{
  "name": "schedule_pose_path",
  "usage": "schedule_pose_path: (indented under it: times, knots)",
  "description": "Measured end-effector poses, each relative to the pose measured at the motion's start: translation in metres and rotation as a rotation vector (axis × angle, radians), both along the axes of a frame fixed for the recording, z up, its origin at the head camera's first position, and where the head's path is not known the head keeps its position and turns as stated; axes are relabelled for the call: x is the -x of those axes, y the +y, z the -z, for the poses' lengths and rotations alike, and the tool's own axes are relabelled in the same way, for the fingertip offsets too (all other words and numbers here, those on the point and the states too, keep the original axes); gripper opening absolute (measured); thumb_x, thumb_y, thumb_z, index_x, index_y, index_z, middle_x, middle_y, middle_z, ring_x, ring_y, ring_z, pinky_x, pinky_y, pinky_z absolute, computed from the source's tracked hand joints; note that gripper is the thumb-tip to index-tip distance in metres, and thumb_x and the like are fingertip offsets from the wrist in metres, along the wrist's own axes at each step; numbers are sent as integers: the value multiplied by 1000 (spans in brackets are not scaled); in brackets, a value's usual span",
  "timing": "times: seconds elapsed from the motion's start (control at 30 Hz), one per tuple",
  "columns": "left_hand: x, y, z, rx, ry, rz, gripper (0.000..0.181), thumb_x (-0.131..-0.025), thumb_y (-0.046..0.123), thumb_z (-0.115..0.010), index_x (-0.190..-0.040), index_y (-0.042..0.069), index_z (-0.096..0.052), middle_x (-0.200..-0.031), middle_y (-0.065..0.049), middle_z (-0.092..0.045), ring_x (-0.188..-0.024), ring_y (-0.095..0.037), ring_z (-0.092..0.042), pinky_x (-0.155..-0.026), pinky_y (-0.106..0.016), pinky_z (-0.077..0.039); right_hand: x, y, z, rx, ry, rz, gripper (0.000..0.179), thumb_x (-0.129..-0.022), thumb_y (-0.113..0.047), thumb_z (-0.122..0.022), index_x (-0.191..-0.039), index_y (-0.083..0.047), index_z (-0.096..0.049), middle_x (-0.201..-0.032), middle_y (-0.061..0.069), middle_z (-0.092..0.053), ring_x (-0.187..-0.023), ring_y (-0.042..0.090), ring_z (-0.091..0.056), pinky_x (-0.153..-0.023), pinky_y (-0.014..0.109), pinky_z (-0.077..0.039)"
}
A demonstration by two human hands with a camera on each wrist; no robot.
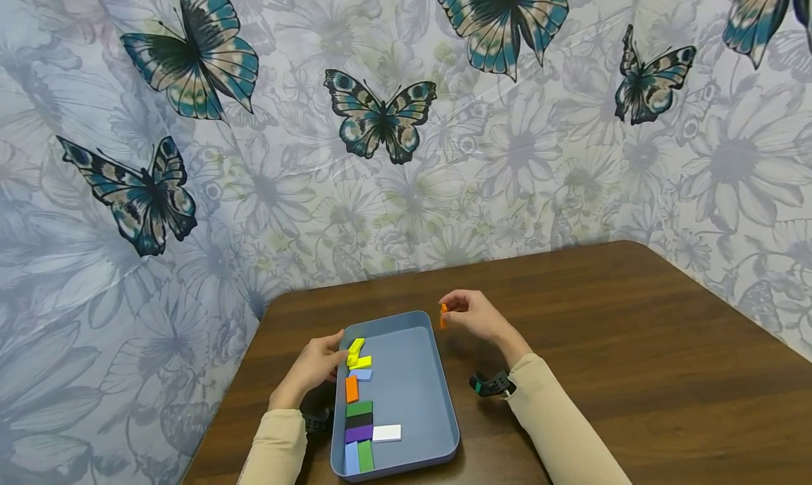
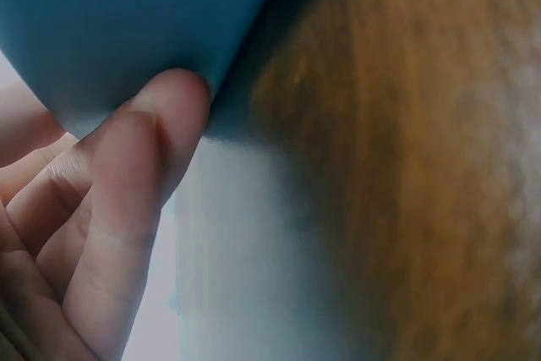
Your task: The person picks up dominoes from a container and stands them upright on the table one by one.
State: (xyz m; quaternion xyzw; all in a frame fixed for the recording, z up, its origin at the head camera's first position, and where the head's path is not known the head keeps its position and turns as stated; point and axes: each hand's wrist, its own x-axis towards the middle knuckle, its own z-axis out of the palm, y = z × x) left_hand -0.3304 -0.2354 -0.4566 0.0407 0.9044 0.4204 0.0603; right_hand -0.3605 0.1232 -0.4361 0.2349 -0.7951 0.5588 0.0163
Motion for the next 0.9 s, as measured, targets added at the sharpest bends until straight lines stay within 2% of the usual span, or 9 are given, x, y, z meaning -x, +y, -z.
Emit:
schedule_pose_path:
  times: [0.27,0.47,0.7,0.9]
  knots:
    - [1,0,1,-11,-5,7,61,-99,16,-63,-154,7,-38,-114,-18,-71,-74,-18,-68,-71,-38,-62,5,7,9,-52,-11,16,20,-92,-4,-69,-111,1,-69,-99,12,-70,-90,16,-65,-78,25,-54]
    - [2,-1,1,-11,-12,7,61,-99,17,-63,-155,9,-39,-112,-16,-72,-74,-18,-68,-71,-38,-62,8,10,15,-100,-5,15,25,-92,-3,-69,-115,7,-67,-102,15,-71,-93,18,-66,-82,28,-54]
    - [4,-2,1,-17,-9,3,61,-99,16,-63,-154,9,-39,-110,-16,-72,-72,-19,-68,-70,-38,-62,9,12,19,-138,-12,10,26,-92,-1,-68,-115,9,-66,-102,18,-72,-96,23,-67,-87,37,-55]
    - [2,-2,1,-23,-15,5,61,-99,16,-63,-155,8,-38,-105,-14,-73,-72,-19,-68,-70,-38,-61,10,11,25,-148,-29,2,25,-91,-1,-69,-114,9,-66,-102,20,-72,-95,22,-67,-84,32,-54]
